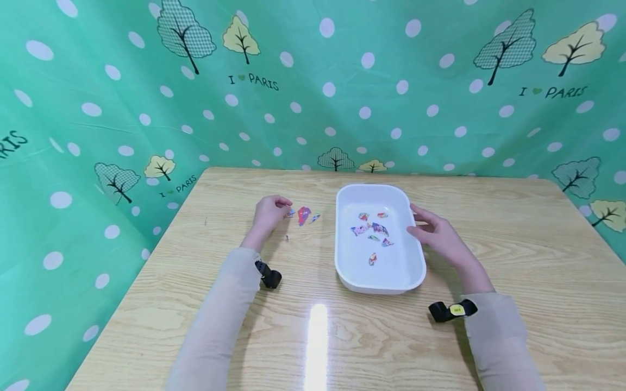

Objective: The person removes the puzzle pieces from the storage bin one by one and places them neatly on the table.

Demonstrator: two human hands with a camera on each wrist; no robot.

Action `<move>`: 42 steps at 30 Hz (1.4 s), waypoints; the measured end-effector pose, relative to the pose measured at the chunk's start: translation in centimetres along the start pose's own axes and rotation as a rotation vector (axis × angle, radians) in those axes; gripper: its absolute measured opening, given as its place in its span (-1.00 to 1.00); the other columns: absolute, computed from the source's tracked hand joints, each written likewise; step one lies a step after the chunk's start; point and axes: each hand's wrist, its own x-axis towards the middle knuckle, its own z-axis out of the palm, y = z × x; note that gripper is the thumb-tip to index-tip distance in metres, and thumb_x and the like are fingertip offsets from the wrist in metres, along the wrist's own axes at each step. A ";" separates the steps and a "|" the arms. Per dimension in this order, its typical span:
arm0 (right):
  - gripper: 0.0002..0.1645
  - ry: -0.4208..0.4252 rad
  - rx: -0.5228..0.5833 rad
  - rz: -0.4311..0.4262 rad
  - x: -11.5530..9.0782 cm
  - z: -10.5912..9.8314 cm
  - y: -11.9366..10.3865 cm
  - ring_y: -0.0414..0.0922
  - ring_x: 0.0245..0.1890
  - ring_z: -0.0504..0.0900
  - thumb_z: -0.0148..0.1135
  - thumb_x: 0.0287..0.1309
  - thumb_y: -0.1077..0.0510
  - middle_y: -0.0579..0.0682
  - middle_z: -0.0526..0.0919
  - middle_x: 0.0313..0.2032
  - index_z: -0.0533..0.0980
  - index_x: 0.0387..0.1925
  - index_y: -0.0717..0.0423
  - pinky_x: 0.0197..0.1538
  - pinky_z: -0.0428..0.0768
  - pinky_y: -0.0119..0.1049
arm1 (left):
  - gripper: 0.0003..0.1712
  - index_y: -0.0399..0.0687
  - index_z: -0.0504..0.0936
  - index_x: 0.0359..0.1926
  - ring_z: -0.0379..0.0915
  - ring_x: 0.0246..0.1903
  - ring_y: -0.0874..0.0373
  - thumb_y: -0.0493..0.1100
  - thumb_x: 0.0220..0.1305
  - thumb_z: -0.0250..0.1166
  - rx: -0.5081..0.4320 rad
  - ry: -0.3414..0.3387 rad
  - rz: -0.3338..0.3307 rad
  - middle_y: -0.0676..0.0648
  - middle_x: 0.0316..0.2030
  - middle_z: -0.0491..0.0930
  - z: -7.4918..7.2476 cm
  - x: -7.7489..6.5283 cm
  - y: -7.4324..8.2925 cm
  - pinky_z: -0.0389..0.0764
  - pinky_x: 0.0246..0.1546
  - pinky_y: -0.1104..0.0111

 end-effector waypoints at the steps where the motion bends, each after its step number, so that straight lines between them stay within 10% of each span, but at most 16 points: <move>1: -0.23 0.000 0.000 0.000 0.0 0.0 0.0 0.17 0.11 0.40 0.04 0.24 0.03 0.27 0.21 0.24 -0.05 0.39 -0.02 -0.04 0.55 -0.13 | -0.81 -0.18 0.62 -0.19 0.45 -0.35 0.12 -0.23 0.19 0.17 -0.004 -0.004 0.011 -0.11 -0.32 0.57 0.0 0.0 0.2 0.44 -0.39 0.42; 13: -0.21 0.006 -0.011 0.007 -0.1 0.0 0.0 0.18 0.11 0.39 0.05 0.23 -0.02 0.26 0.22 0.24 -0.04 0.39 -0.01 -0.04 0.55 -0.15 | -0.79 -0.14 0.58 -0.16 0.49 -0.35 0.02 -0.17 0.18 0.20 -0.078 -0.120 0.118 -0.07 -0.28 0.57 1.1 -1.8 5.4 0.52 -0.40 0.33; 27: -0.22 -0.005 0.002 0.001 0.0 -0.1 0.2 0.18 0.13 0.38 0.04 0.24 0.00 0.27 0.20 0.25 -0.05 0.39 -0.04 -0.04 0.55 -0.12 | -0.79 -0.13 0.60 -0.15 0.46 -0.31 0.22 -0.19 0.18 0.21 0.155 -0.305 0.440 0.02 -0.33 0.57 4.4 -4.4 10.9 0.50 -0.27 0.48; 42: -0.21 0.002 -0.011 -0.012 -0.1 -0.1 0.0 0.20 0.12 0.38 0.06 0.22 -0.03 0.29 0.22 0.23 -0.03 0.38 0.00 -0.04 0.55 -0.09 | -0.82 -0.13 0.62 -0.24 0.45 -0.39 0.30 -0.22 0.09 0.30 0.240 -0.568 0.539 0.07 -0.41 0.59 8.9 -5.2 12.0 0.43 -0.32 0.60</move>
